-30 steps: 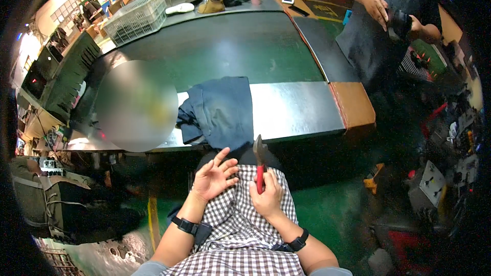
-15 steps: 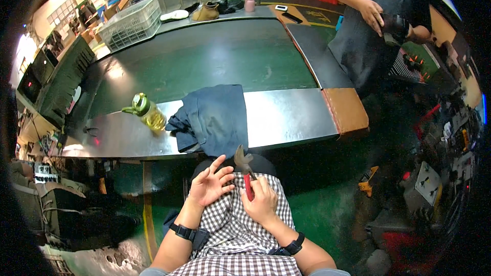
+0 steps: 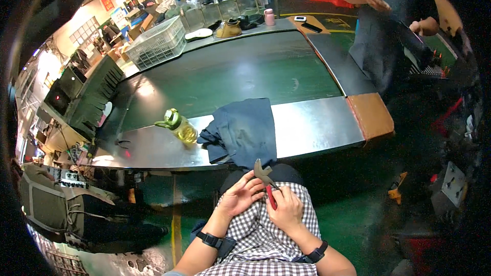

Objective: Pull and secure a shoe upper to a last using pliers in a factory setting.

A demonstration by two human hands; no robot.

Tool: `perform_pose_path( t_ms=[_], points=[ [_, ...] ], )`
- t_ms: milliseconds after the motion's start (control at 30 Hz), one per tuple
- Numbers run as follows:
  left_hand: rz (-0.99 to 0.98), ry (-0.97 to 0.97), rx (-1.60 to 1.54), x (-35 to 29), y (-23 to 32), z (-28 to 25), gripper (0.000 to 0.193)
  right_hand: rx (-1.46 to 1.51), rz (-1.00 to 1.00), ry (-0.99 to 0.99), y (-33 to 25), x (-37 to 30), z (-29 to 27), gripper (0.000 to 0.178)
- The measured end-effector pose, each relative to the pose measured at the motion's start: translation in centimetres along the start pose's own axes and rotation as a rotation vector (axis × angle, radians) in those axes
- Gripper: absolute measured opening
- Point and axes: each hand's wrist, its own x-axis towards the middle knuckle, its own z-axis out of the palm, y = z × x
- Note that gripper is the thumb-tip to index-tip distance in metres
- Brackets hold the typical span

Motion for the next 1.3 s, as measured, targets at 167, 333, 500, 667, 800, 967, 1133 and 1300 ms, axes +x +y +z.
perform_pose_path(
  t_ms=[167, 333, 500, 667, 800, 967, 1133, 1300],
  points=[
    [-0.079, 0.006, 0.206, -0.7, 0.1, 1.1, 0.062, 0.048, -0.068, -0.004, -0.3, 0.0, 0.0, 0.023],
    [-0.101, 0.008, 0.218, -0.5, -0.3, 0.8, 0.054, 0.015, -0.098, -0.024, -0.3, 0.0, -0.1, 0.022],
    [-0.095, 0.000, 0.267, 0.1, -0.6, 0.2, 0.050, -0.025, -0.106, -0.047, 0.2, 0.0, -0.4, 0.023],
    [-0.083, 0.096, 0.299, -0.5, -0.1, 0.6, 0.050, -0.010, -0.138, -0.088, -0.3, -0.1, -0.6, 0.023],
    [-0.044, 0.143, 0.255, -0.6, -0.6, -0.7, 0.045, 0.033, -0.169, -0.059, -0.2, -0.4, -0.1, 0.019],
    [-0.036, 0.152, 0.247, -0.7, -0.7, 0.2, 0.048, 0.120, -0.163, -0.052, 0.1, -0.9, -0.1, 0.022],
    [0.036, 0.109, 0.221, -0.9, -1.0, -0.5, 0.041, 0.134, -0.168, -0.046, 0.2, -1.0, 0.0, 0.021],
    [0.029, 0.118, 0.263, -0.8, -0.9, 0.1, 0.045, 0.159, -0.160, -0.068, 0.2, -0.7, -0.2, 0.023]
  ],
)
